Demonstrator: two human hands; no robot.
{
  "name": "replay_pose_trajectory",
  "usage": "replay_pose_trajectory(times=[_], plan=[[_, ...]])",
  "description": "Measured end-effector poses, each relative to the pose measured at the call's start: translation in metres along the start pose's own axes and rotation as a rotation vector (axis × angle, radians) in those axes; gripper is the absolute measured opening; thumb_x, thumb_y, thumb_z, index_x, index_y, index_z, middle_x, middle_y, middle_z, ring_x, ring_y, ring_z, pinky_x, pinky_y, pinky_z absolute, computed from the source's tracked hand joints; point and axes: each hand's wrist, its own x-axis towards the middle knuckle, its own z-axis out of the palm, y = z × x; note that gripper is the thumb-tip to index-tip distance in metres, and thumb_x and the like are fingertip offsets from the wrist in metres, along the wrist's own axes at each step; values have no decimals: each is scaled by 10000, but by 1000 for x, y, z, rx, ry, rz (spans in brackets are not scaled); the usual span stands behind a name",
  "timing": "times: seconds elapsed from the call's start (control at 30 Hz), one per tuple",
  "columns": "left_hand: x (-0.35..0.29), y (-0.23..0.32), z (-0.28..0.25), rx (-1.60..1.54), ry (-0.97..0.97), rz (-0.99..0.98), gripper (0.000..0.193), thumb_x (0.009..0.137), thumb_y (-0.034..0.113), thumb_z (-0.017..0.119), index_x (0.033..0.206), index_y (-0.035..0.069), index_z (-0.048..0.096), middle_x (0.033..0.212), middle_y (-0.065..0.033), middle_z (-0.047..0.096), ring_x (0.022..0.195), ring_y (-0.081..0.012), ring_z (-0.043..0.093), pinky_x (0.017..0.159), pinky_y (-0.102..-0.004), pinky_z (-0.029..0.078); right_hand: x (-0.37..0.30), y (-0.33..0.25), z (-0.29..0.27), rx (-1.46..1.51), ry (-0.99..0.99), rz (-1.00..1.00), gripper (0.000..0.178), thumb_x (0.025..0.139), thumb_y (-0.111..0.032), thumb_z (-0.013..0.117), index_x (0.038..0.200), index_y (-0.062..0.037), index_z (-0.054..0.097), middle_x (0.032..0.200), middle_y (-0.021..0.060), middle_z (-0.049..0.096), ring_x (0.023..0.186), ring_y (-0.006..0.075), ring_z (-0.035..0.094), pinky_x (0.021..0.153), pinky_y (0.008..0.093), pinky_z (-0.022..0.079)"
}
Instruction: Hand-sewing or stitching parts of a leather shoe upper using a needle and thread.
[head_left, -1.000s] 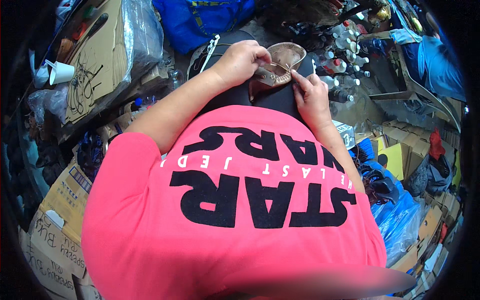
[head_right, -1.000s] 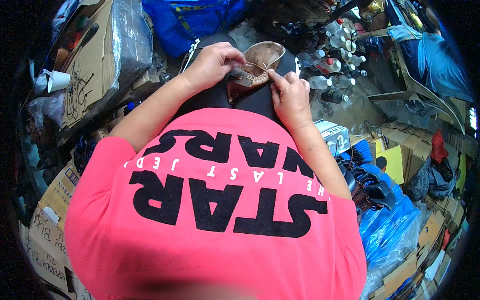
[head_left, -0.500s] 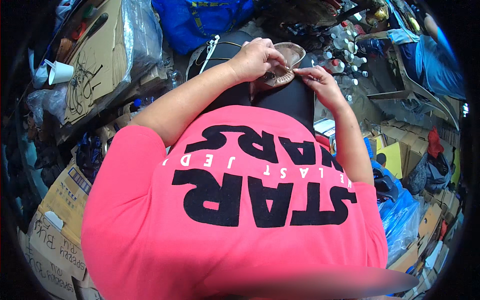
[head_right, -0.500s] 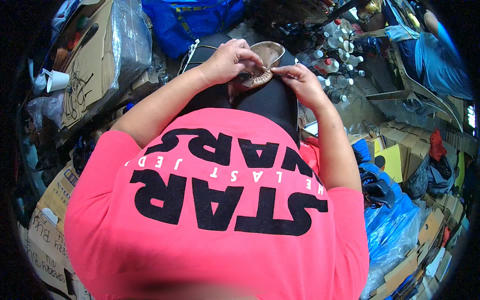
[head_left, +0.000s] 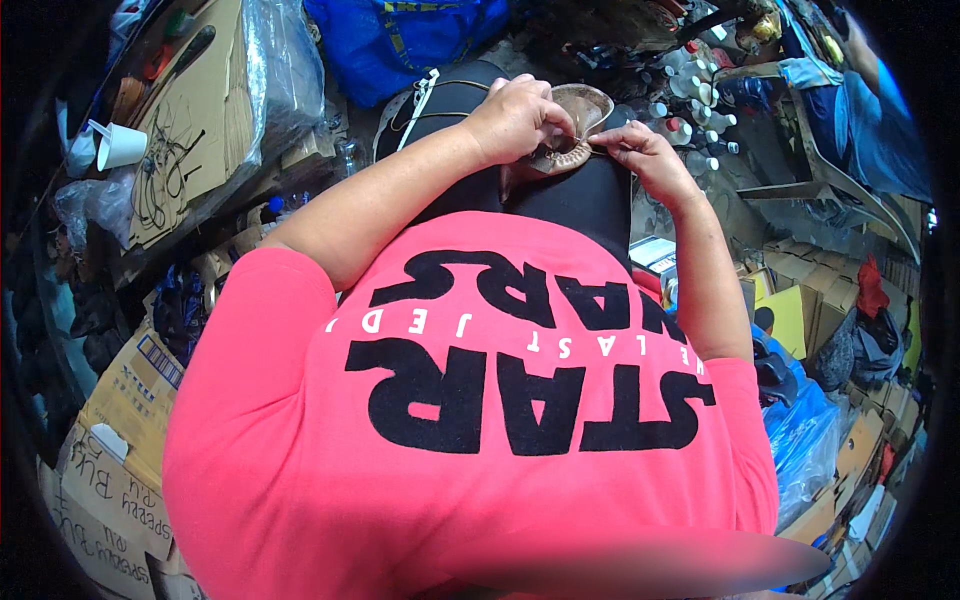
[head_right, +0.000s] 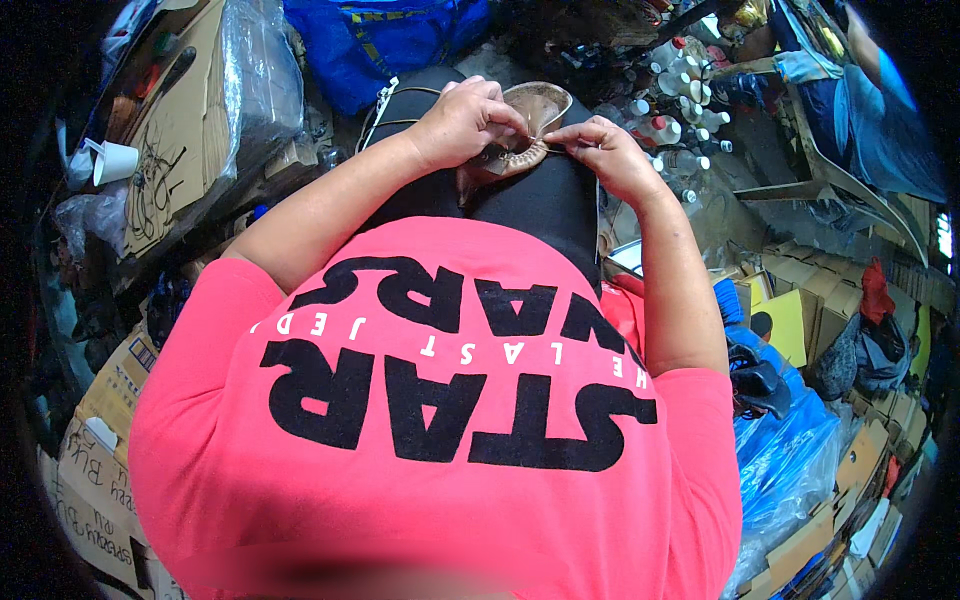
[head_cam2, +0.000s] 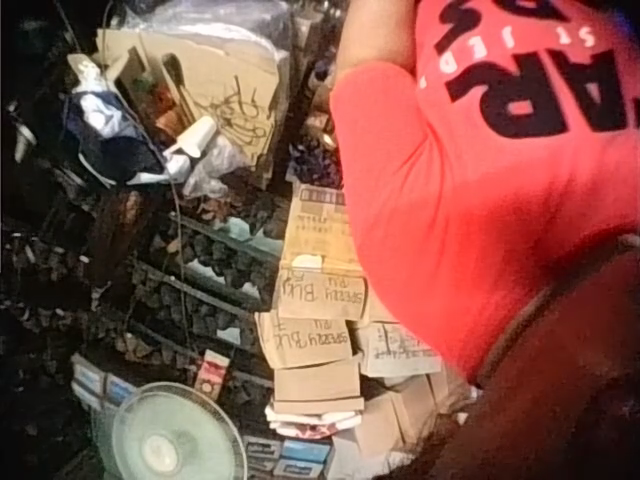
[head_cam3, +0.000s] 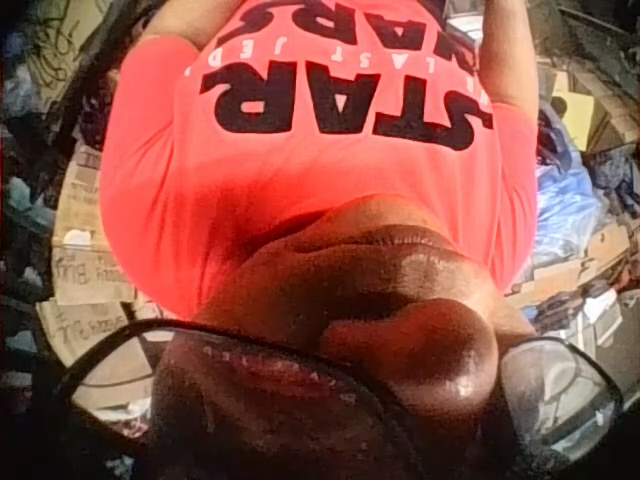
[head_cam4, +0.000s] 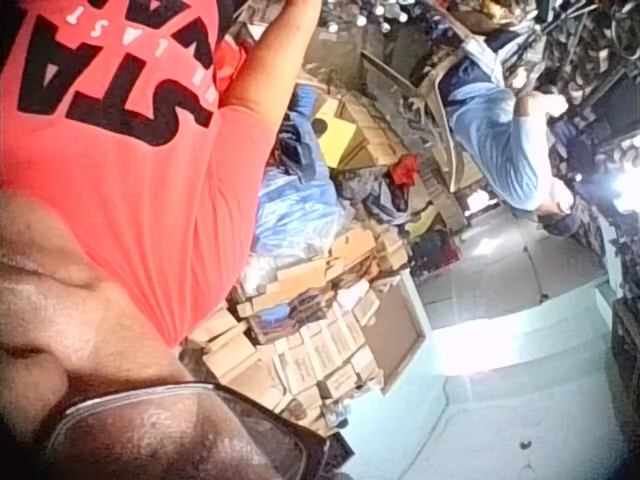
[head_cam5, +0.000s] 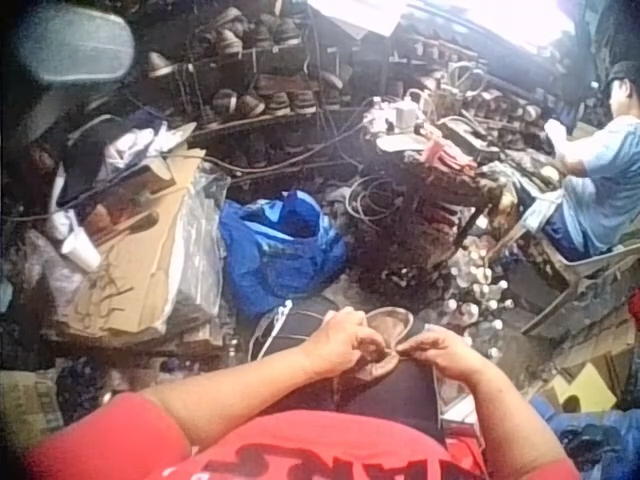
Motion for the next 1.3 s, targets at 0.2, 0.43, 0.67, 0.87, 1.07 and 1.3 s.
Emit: replay_pose_trajectory(times=[0.2,0.43,0.67,0.87,1.07,1.3], plan=[[4,-6,2,-102,-92,-40,130,762,175,648,855,237,714,794,-40,571,870,-258,535,750,-404,427,1,2,-2,78,-60,56,278,840,-12,558,1087,-78,669,928,8,537,917,107,505,837,227,396],[4,-12,3,-112,-62,-9,122,761,166,651,837,235,716,787,-52,570,850,-268,538,725,-395,437,1,1,-3,103,-71,57,281,847,-20,552,1096,-80,666,936,1,534,922,103,502,848,221,395],[3,-10,7,-121,12,46,124,747,100,668,840,172,707,725,-66,534,761,-261,530,680,-364,434,1,2,-4,83,-74,56,276,845,-22,565,1096,-76,666,927,-2,532,918,99,503,847,215,396],[4,-13,6,-260,-19,7,126,759,88,659,851,160,707,736,-70,547,760,-251,533,685,-351,437,2,10,-5,157,-65,54,323,803,13,577,1074,-126,686,897,13,540,892,119,526,828,220,415],[6,-11,4,-186,-50,38,113,769,91,658,855,147,706,745,-68,554,777,-244,543,691,-336,443,2,10,-4,134,-60,10,317,803,1,582,1076,-122,685,860,1,520,847,111,508,809,215,411],[13,-16,11,-377,-157,-101,126,772,75,652,876,120,707,792,-62,586,803,-211,574,741,-304,456,5,15,-4,159,-63,21,320,800,-10,596,1081,-133,686,785,-26,447,774,97,451,754,205,388]])
